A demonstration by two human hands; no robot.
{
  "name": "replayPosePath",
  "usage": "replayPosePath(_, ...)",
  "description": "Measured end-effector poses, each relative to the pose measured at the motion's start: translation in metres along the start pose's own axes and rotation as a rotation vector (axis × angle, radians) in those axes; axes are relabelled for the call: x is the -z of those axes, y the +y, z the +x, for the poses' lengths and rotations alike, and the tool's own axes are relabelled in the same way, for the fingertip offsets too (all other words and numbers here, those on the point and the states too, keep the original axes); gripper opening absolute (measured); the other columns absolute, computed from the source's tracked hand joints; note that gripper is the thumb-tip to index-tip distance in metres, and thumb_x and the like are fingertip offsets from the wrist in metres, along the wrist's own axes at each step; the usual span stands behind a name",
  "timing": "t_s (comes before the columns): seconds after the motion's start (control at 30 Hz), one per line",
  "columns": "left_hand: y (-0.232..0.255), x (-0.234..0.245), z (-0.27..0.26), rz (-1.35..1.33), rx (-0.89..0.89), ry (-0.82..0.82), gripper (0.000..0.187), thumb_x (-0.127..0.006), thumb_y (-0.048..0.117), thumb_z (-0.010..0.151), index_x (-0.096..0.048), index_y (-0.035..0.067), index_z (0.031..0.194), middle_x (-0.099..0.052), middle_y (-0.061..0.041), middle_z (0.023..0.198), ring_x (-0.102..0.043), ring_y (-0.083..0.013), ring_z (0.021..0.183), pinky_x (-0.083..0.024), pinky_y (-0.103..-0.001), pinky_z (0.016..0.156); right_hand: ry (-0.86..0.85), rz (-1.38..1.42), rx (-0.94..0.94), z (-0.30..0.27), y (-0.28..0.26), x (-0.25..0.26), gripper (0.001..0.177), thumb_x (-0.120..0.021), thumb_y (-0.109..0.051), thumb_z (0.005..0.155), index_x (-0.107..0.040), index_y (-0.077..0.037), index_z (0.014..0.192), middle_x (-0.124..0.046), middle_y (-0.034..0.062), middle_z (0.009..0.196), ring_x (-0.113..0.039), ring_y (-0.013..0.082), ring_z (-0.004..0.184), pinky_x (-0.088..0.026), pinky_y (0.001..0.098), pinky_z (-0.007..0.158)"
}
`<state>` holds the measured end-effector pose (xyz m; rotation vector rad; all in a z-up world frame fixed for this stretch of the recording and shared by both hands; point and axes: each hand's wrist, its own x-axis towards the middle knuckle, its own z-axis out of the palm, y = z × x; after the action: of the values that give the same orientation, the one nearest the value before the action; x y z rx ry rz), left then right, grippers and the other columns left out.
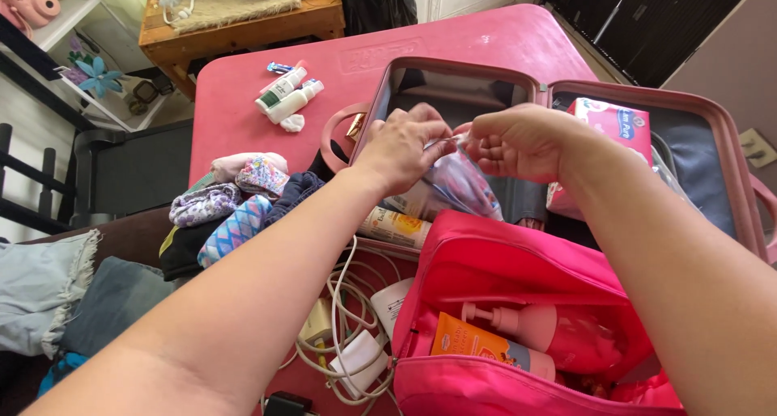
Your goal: Packing toiletries and small items into a suitcase and organizer bag.
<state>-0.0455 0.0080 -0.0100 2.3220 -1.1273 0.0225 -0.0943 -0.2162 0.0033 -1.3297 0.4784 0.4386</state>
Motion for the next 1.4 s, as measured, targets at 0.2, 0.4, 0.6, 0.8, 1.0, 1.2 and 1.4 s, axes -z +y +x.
replayPosePath(0.2, 0.005, -0.005, 0.005, -0.044, 0.082, -0.08, 0.029, -0.049, 0.04, 0.101, -0.075, 0.031, 0.093, -0.065, 0.011, 0.112, -0.058, -0.0194, 0.116, -0.032, -0.047, 0.096, -0.012, 0.447, 0.228, -0.018, 0.011, -0.017, 0.038, -0.058, -0.004, 0.092, -0.065, -0.011, 0.129, -0.079, 0.0036, 0.111, -0.065, 0.0057, 0.071, -0.052, 0.0218, 0.061)
replayPosePath(0.4, 0.007, -0.009, 0.007, 0.011, 0.071, -0.073, 0.031, -0.047, 0.041, 0.101, -0.072, 0.027, 0.091, -0.061, 0.007, 0.114, -0.055, -0.0234, 0.115, -0.031, -0.047, 0.096, 0.404, -0.977, 1.037, -0.037, 0.041, -0.037, 0.022, -0.065, -0.012, 0.101, -0.073, -0.006, 0.121, -0.075, 0.0084, 0.097, -0.067, 0.0078, 0.084, -0.054, 0.0255, 0.073)
replayPosePath(0.6, 0.005, -0.013, 0.004, 0.007, 0.043, 0.03, 0.03, -0.045, 0.039, 0.102, -0.072, 0.026, 0.097, -0.06, 0.001, 0.117, -0.056, -0.0252, 0.116, -0.033, -0.05, 0.1, 0.275, -0.63, 0.556, -0.009, 0.042, -0.013, 0.032, -0.06, -0.031, 0.107, -0.075, -0.004, 0.095, -0.064, 0.0023, 0.073, -0.054, 0.0115, 0.067, -0.047, 0.0289, 0.061)
replayPosePath(0.8, -0.031, -0.034, 0.038, 0.202, -0.081, 0.114, 0.026, -0.056, 0.034, 0.098, -0.076, 0.018, 0.096, -0.071, -0.008, 0.103, -0.067, -0.0303, 0.102, -0.047, -0.046, 0.085, -0.032, 0.211, 0.293, -0.03, 0.033, -0.039, 0.028, -0.053, -0.034, 0.105, -0.064, -0.01, 0.098, -0.06, -0.0015, 0.076, -0.057, 0.0126, 0.067, -0.049, 0.0284, 0.061)
replayPosePath(1.0, -0.01, 0.029, 0.037, -0.683, 0.397, -0.29, 0.027, -0.075, 0.031, 0.085, -0.08, 0.01, 0.099, -0.078, -0.005, 0.089, -0.074, -0.0177, 0.082, -0.057, -0.037, 0.077, 0.025, -0.134, 0.39, -0.036, 0.048, -0.063, 0.025, -0.061, -0.03, 0.102, -0.076, -0.011, 0.109, -0.069, -0.0009, 0.083, -0.054, 0.0091, 0.065, -0.047, 0.0246, 0.061)
replayPosePath(1.2, 0.04, 0.078, 0.028, 0.242, -0.104, -0.254, 0.026, -0.082, 0.02, 0.075, -0.077, 0.022, 0.1, -0.077, 0.0, 0.088, -0.073, -0.0183, 0.085, -0.056, -0.037, 0.076, 0.089, -0.304, 0.384, -0.04, 0.034, -0.049, 0.02, -0.066, -0.024, 0.095, -0.077, -0.013, 0.107, -0.075, 0.0002, 0.09, -0.062, 0.0084, 0.071, -0.053, 0.0272, 0.063)
replayPosePath(1.4, 0.028, 0.076, 0.033, 0.421, -0.496, -0.263, 0.019, -0.064, 0.01, 0.092, -0.066, 0.019, 0.109, -0.075, 0.0, 0.089, -0.073, -0.0216, 0.087, -0.055, -0.038, 0.073, 0.155, -0.188, 0.42, -0.003, 0.02, -0.015, 0.022, -0.065, -0.028, 0.095, -0.074, -0.012, 0.109, -0.071, -0.0015, 0.091, -0.062, 0.0086, 0.078, -0.052, 0.0264, 0.068)
